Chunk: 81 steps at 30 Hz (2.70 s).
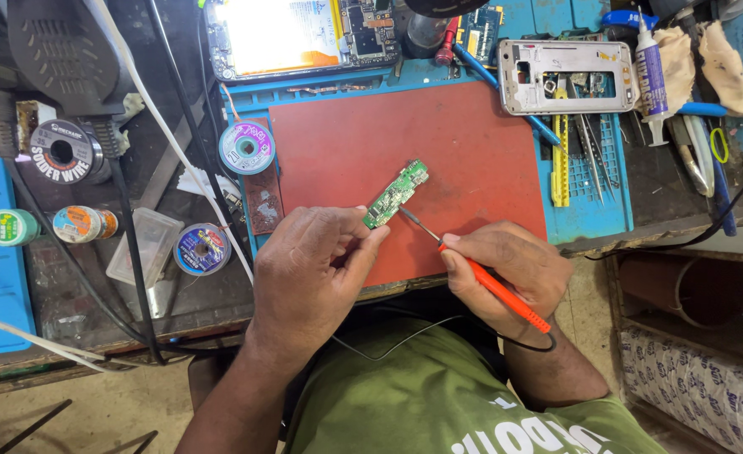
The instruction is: The person uses a red-handled soldering iron to work on a small green circuit board, then sets it aside and picks up a blue L-shaped circuit board to continue soldering. The person also briefly handles a tube of flux or adhesive.
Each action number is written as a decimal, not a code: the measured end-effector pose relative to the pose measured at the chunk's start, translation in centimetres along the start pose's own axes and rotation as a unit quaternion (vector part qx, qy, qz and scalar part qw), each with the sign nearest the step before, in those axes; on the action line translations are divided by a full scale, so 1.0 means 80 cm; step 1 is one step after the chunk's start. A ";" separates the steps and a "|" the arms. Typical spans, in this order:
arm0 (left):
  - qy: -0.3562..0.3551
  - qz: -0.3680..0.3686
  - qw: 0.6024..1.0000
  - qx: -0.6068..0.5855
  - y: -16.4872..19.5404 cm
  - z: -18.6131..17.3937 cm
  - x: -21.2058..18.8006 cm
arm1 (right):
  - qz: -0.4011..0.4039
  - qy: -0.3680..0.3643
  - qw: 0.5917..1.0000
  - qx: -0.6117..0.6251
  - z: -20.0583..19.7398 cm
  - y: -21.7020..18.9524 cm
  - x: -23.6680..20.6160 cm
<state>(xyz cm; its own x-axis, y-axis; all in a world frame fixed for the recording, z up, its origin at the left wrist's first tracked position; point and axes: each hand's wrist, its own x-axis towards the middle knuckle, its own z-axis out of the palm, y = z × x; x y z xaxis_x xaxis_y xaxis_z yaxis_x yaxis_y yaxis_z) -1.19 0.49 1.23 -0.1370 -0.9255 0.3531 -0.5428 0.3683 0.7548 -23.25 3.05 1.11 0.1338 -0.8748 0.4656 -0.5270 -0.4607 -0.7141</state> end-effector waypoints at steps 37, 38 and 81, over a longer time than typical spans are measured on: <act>0.004 0.004 1.000 0.003 -0.001 0.000 -0.001 | -0.022 -0.012 1.000 0.010 0.001 0.001 0.001; 0.005 0.005 1.000 0.004 -0.001 0.000 -0.001 | -0.015 -0.005 1.000 0.005 0.002 0.001 0.001; 0.000 0.001 1.000 -0.005 -0.003 -0.001 -0.003 | -0.034 -0.010 0.999 0.011 0.003 0.006 0.000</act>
<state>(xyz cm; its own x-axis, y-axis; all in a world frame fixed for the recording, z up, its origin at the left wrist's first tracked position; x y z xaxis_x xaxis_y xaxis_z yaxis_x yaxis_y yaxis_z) -0.95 0.58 1.01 -0.1386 -0.9248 0.3542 -0.5344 0.3710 0.7595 -23.30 2.80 0.68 0.1847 -0.8443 0.5031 -0.4982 -0.5217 -0.6925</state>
